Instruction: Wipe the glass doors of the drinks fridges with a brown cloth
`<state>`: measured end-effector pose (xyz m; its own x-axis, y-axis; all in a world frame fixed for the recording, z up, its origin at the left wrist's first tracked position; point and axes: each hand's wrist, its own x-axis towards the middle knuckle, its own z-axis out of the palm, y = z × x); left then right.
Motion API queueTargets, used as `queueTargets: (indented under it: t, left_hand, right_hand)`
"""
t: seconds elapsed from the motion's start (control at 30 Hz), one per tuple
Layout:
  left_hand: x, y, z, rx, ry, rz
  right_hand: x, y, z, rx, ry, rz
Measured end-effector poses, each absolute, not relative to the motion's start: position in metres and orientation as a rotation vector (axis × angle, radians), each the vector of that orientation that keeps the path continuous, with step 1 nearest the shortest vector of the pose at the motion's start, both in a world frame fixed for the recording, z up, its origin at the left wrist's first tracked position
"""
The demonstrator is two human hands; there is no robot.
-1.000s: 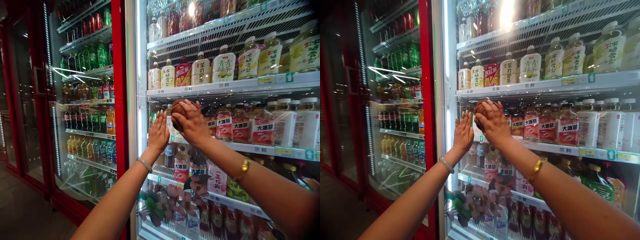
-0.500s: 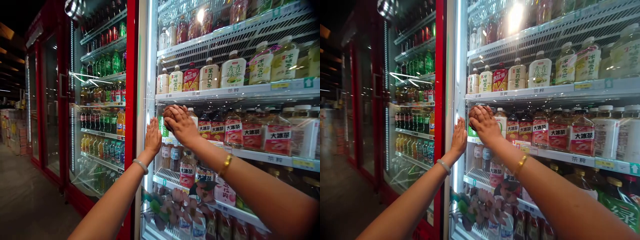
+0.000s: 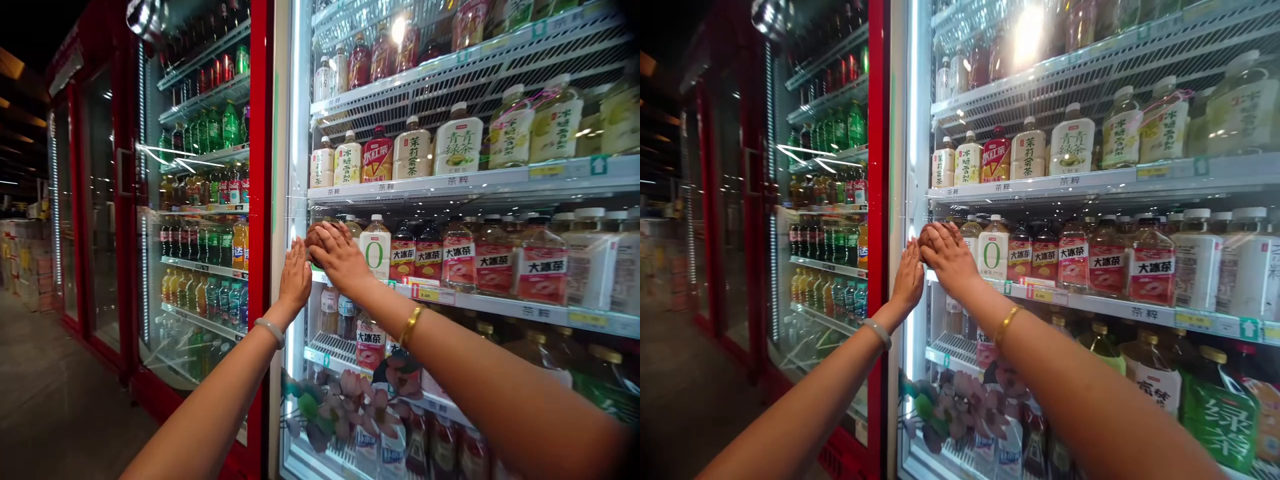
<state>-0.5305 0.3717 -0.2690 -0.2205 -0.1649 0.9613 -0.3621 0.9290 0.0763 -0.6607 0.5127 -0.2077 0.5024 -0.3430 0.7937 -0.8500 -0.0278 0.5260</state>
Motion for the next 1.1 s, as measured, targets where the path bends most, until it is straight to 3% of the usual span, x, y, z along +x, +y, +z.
queueTargets:
  t: [0.13, 0.3, 0.43, 0.57, 0.83, 1.1]
  left_hand:
    - [-0.532, 0.372, -0.284, 0.445, -1.774, 0.130]
    - [-0.530, 0.403, -0.320, 0.410, -1.834, 0.137]
    - [-0.562, 0.441, -0.323, 0.324, -1.894, 0.144]
    - [-0.608, 0.472, -0.323, 0.384, -1.697, -0.061]
    - [-0.633, 0.524, -0.389, 0.412, -1.661, -0.202]
    - [-0.663, 0.561, -0.401, 0.248, -1.632, -0.177]
  right_hand:
    - [-0.640, 0.494, -0.236, 1.616, -1.092, 0.548]
    - [-0.669, 0.539, -0.278, 1.657, -1.012, 0.482]
    - [-0.704, 0.584, -0.281, 1.533, -1.038, 0.584]
    - [-0.705, 0.591, -0.285, 1.349, -1.122, 0.758]
    - [-0.721, 0.647, -0.343, 1.377, -1.221, 0.704]
    - [-0.727, 0.660, -0.348, 1.277, -1.246, 0.862]
